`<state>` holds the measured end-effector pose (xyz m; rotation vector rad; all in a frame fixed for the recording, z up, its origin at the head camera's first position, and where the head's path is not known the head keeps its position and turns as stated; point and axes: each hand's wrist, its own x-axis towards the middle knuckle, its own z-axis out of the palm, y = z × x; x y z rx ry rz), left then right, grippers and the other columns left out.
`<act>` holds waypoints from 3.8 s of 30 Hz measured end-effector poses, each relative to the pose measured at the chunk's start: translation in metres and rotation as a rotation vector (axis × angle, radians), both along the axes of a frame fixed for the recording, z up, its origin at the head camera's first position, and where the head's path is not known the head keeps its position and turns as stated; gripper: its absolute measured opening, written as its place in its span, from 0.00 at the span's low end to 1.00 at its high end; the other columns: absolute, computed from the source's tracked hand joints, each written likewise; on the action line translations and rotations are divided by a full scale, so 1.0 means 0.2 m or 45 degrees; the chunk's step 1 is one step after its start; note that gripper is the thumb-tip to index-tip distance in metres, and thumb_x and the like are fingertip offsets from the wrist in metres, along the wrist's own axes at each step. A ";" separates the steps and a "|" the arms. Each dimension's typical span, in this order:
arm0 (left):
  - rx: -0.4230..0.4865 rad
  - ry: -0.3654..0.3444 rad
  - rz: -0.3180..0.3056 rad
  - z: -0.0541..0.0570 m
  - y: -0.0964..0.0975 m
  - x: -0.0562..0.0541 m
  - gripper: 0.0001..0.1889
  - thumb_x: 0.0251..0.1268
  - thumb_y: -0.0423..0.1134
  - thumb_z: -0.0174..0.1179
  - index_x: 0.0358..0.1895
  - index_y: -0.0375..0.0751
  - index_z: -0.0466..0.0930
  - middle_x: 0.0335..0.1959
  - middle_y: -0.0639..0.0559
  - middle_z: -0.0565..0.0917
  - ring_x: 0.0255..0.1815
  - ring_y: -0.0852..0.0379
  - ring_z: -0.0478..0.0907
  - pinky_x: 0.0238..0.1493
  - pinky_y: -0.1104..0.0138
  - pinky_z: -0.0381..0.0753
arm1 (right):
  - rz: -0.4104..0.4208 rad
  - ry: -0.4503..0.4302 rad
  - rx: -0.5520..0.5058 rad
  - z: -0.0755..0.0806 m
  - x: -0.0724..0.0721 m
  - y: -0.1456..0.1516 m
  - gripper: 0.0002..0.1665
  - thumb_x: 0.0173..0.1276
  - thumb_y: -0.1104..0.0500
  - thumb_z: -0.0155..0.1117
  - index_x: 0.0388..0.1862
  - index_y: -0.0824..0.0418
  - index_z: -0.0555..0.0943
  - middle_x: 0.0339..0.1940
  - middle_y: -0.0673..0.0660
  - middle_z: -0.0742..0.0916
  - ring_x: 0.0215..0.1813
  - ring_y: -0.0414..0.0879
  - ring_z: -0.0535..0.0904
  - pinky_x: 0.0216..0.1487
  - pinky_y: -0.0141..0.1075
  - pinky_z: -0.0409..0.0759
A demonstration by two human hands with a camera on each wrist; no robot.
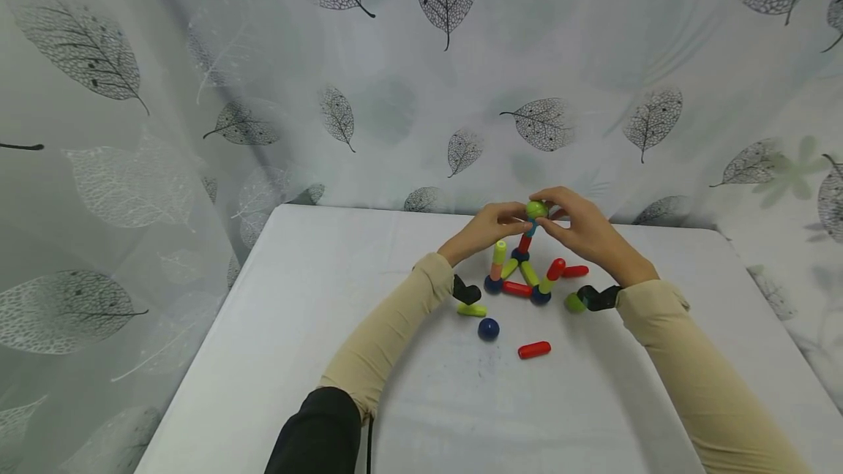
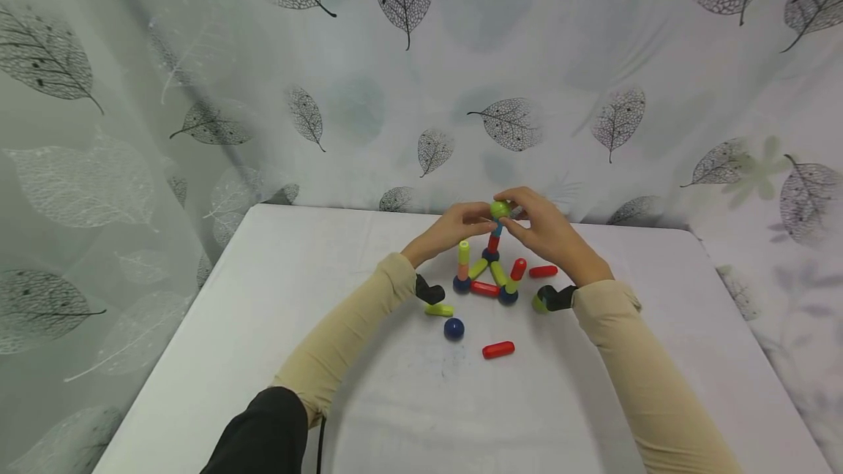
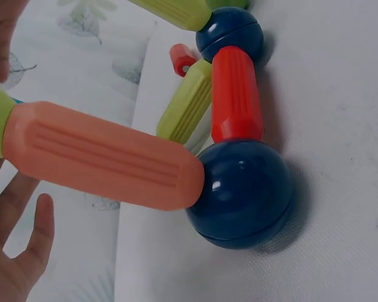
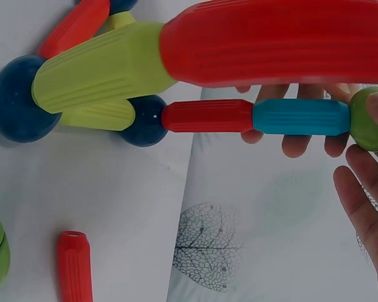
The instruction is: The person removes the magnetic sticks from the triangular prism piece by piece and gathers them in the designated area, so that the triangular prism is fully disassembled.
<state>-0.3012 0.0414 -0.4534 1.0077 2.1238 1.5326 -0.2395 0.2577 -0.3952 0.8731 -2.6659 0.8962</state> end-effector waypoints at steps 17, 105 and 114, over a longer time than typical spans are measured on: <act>-0.033 0.112 0.060 0.01 0.02 0.01 0.21 0.80 0.44 0.59 0.70 0.44 0.78 0.67 0.47 0.83 0.63 0.51 0.84 0.62 0.68 0.82 | 0.042 -0.057 0.018 0.04 0.00 0.01 0.26 0.74 0.71 0.64 0.69 0.69 0.74 0.65 0.68 0.81 0.57 0.64 0.85 0.57 0.57 0.84; 0.127 -0.185 0.336 -0.21 -0.20 0.42 0.17 0.81 0.43 0.57 0.67 0.46 0.79 0.63 0.48 0.85 0.64 0.53 0.84 0.71 0.58 0.79 | -0.804 -0.528 -0.168 -0.49 0.52 0.32 0.30 0.77 0.60 0.63 0.73 0.69 0.71 0.67 0.77 0.79 0.67 0.73 0.77 0.65 0.62 0.79; 0.134 -0.176 0.336 -0.21 -0.20 0.41 0.17 0.80 0.43 0.58 0.66 0.45 0.80 0.62 0.47 0.86 0.62 0.52 0.85 0.70 0.57 0.79 | -0.777 -0.558 -0.170 -0.45 0.52 0.35 0.34 0.80 0.51 0.61 0.75 0.68 0.68 0.71 0.75 0.76 0.69 0.72 0.74 0.67 0.65 0.76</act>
